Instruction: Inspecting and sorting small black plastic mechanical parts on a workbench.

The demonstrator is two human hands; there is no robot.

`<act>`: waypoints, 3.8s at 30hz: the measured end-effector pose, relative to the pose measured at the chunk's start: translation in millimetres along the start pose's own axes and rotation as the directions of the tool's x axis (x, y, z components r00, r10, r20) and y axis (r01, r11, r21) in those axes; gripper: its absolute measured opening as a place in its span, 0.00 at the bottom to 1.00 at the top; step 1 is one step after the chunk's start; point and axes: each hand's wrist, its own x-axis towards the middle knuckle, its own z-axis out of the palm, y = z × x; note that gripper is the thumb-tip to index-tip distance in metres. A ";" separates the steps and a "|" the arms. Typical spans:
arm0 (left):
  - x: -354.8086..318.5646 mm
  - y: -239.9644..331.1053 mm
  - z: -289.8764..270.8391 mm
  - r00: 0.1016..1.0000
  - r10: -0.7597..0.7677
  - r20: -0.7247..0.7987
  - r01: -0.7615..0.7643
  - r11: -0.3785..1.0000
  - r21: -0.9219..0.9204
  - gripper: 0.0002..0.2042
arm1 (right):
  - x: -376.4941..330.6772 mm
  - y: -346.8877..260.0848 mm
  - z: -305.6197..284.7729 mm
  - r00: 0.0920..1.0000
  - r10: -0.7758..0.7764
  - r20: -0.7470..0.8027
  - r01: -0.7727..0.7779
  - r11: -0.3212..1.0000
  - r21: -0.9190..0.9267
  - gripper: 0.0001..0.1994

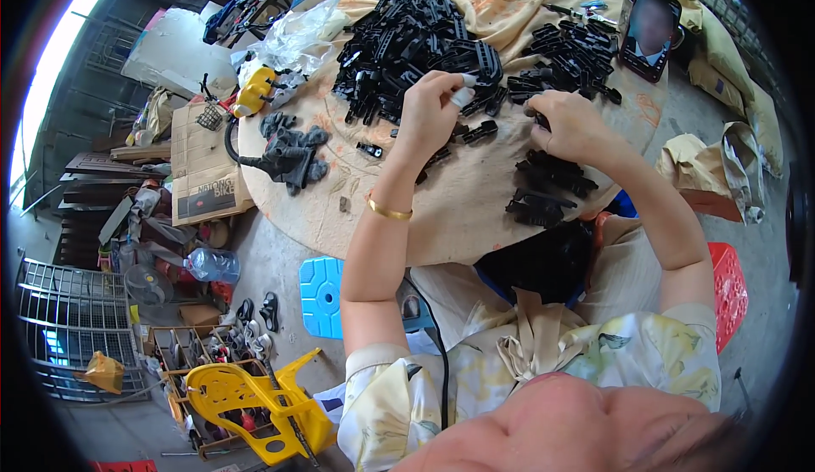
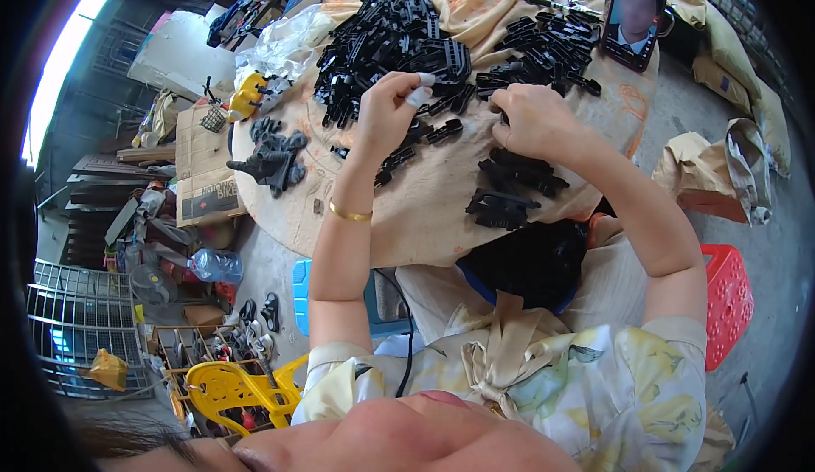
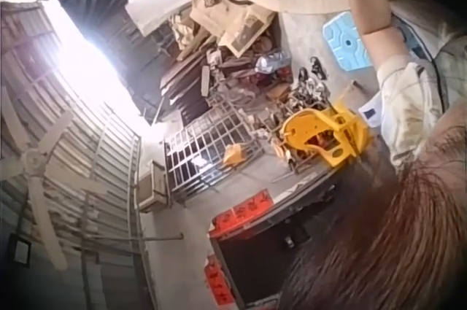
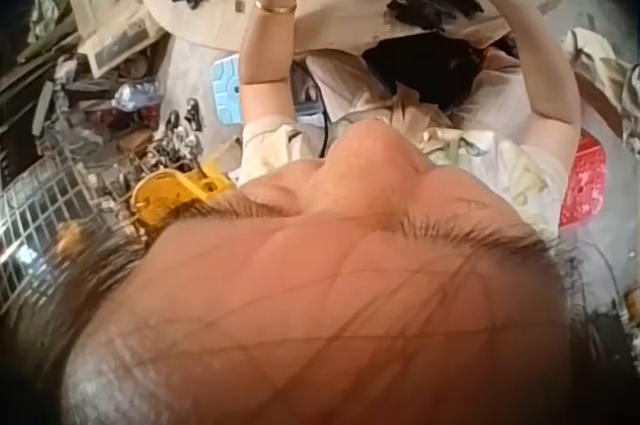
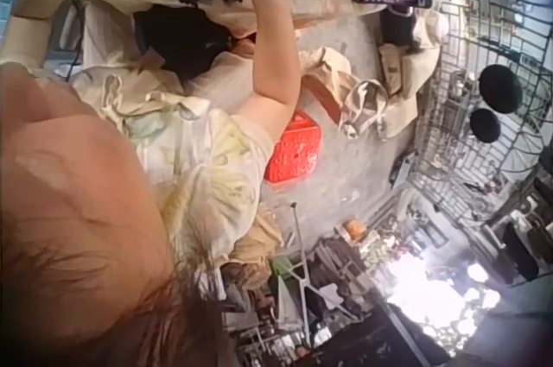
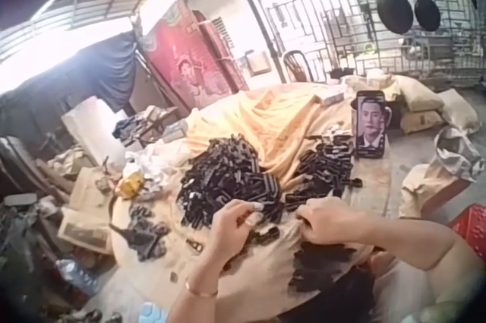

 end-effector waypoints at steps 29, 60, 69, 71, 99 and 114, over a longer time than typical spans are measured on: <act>0.5 17.2 30.4 0.895 -0.346 0.281 0.417 0.427 -0.802 0.13 | -4.0 13.4 -4.6 0.987 0.048 -0.152 0.122 0.388 0.914 0.09; 1.3 4.1 19.4 0.825 -0.506 0.251 0.502 0.454 -0.736 0.11 | 3.6 -32.0 -0.6 0.944 -0.268 -0.192 0.321 0.881 0.347 0.11; -10.8 29.5 33.9 0.822 -0.316 0.474 0.569 0.429 -0.702 0.14 | -4.4 -6.9 -7.5 0.989 0.117 -0.092 0.002 0.609 0.793 0.13; -12.2 29.1 33.8 0.820 -0.309 0.482 0.573 0.459 -0.679 0.15 | -4.9 -4.7 -3.4 0.987 0.086 -0.137 0.053 0.625 0.779 0.13; -20.5 47.8 31.6 0.985 0.097 0.144 -0.070 0.980 -0.184 0.14 | -23.1 5.3 -40.1 0.972 -0.194 -0.129 0.231 0.879 0.417 0.18; -21.7 48.9 33.4 0.986 0.012 0.169 0.075 0.865 -0.497 0.16 | -28.3 4.6 -35.8 0.922 -0.273 -0.275 0.355 0.879 0.319 0.16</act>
